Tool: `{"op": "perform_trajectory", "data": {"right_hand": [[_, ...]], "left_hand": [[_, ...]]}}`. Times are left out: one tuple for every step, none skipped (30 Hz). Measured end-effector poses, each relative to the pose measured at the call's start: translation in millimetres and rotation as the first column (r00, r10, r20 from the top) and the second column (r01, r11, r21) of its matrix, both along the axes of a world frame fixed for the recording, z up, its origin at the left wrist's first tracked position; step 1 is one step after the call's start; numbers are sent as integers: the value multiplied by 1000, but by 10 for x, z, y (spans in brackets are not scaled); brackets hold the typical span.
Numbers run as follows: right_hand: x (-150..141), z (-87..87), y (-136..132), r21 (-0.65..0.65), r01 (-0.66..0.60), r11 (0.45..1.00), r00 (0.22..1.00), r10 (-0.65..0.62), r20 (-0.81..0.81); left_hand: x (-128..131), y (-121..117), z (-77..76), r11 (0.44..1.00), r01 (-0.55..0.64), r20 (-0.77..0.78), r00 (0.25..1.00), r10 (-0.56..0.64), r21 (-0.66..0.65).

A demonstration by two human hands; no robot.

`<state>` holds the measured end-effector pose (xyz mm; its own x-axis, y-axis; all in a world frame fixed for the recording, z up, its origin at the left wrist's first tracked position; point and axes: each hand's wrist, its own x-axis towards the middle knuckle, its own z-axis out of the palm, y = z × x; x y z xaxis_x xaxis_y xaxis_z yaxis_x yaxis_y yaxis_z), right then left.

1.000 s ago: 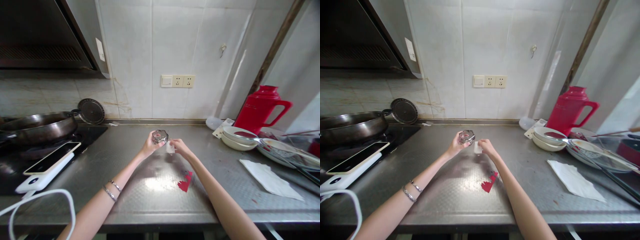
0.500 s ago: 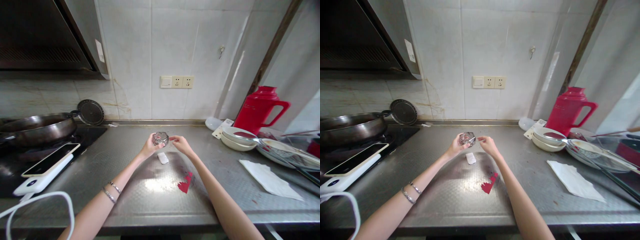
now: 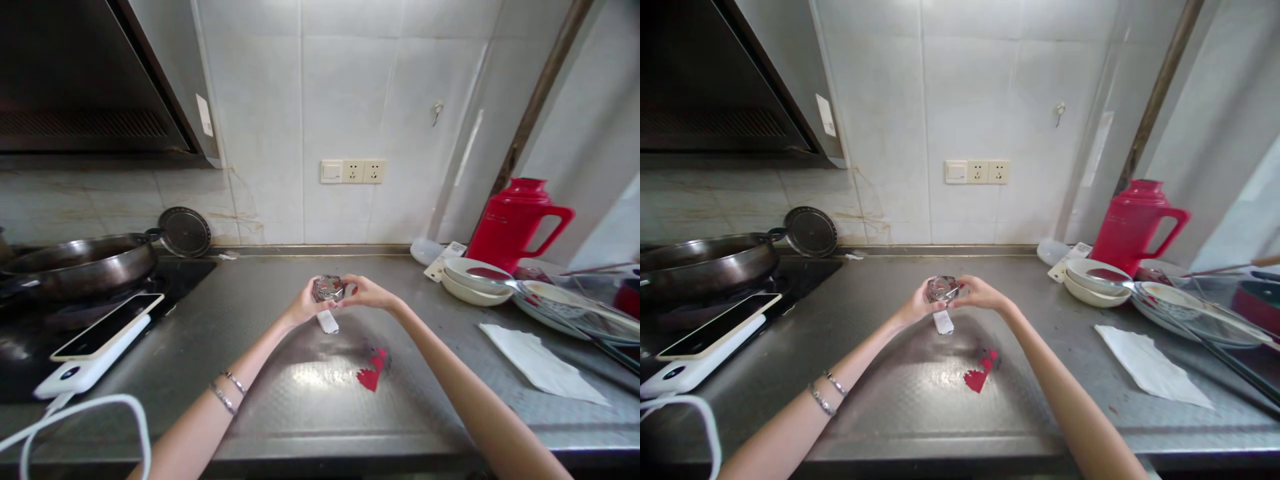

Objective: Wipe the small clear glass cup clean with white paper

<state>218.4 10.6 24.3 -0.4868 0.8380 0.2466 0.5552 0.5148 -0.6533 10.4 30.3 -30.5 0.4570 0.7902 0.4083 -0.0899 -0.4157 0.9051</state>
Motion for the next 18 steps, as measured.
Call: {"op": "perform_trajectory", "data": {"right_hand": [[20, -6, -10, 7, 14, 1000, 1000, -14, 6], [43, -12, -25, 15, 28, 999, 999, -28, 15], [70, -17, -43, 25, 39, 999, 999, -39, 27], [102, -23, -62, 35, 47, 998, 998, -48, 42], [141, -29, -82, 42, 54, 998, 997, -56, 54], [189, -35, -103, 45, 60, 997, 996, -63, 61], [246, -39, -124, 46, 67, 997, 996, -69, 59], [313, -42, -147, 45, 74, 996, 996, -77, 53], [391, -42, -171, 42, 85, 996, 995, -87, 47], [479, -41, -197, 39, 99, 994, 994, -101, 46], [576, -36, -226, 38, 116, 993, 992, -118, 52], [682, -30, -258, 39, 136, 990, 988, -138, 65], [796, -23, -292, 41, 156, 987, 984, -159, 80], [916, -15, -329, 45, 176, 983, 979, -180, 96], [1041, -8, -367, 50, 194, 980, 974, -198, 111], [1170, -3, -406, 52, 208, 977, 969, -213, 126], [1299, -2, -445, 52, 220, 974, 964, -225, 142], [1429, -4, -482, 48, 239, 970, 957, -243, 158]], "left_hand": [[2, 8, -13, 1000, 4, -25, 1000, -4, 14], [8, 13, -22, 1000, 3, -56, 998, -2, 26], [20, 13, -22, 999, -4, -96, 995, 8, 37], [39, 7, -14, 999, -14, -144, 989, 21, 48], [68, -4, 6, 998, -24, -195, 980, 35, 60], [108, -20, 35, 996, -34, -246, 968, 52, 78], [159, -39, 73, 993, -46, -296, 952, 76, 106], [222, -58, 116, 988, -57, -341, 934, 103, 143], [297, -76, 159, 979, -72, -376, 916, 140, 189], [384, -91, 200, 969, -86, -401, 899, 176, 232], [482, -104, 235, 959, -89, -422, 884, 201, 270], [590, -113, 262, 953, -91, -437, 873, 216, 290], [706, -120, 279, 951, -77, -454, 865, 212, 298], [831, -125, 287, 952, -60, -461, 864, 199, 299], [961, -129, 286, 954, -45, -464, 867, 185, 297], [1095, -133, 277, 957, -33, -463, 870, 170, 289], [1231, -137, 263, 958, -23, -456, 876, 157, 286], [1368, -141, 243, 958, -2, -453, 881, 138, 288]]}}
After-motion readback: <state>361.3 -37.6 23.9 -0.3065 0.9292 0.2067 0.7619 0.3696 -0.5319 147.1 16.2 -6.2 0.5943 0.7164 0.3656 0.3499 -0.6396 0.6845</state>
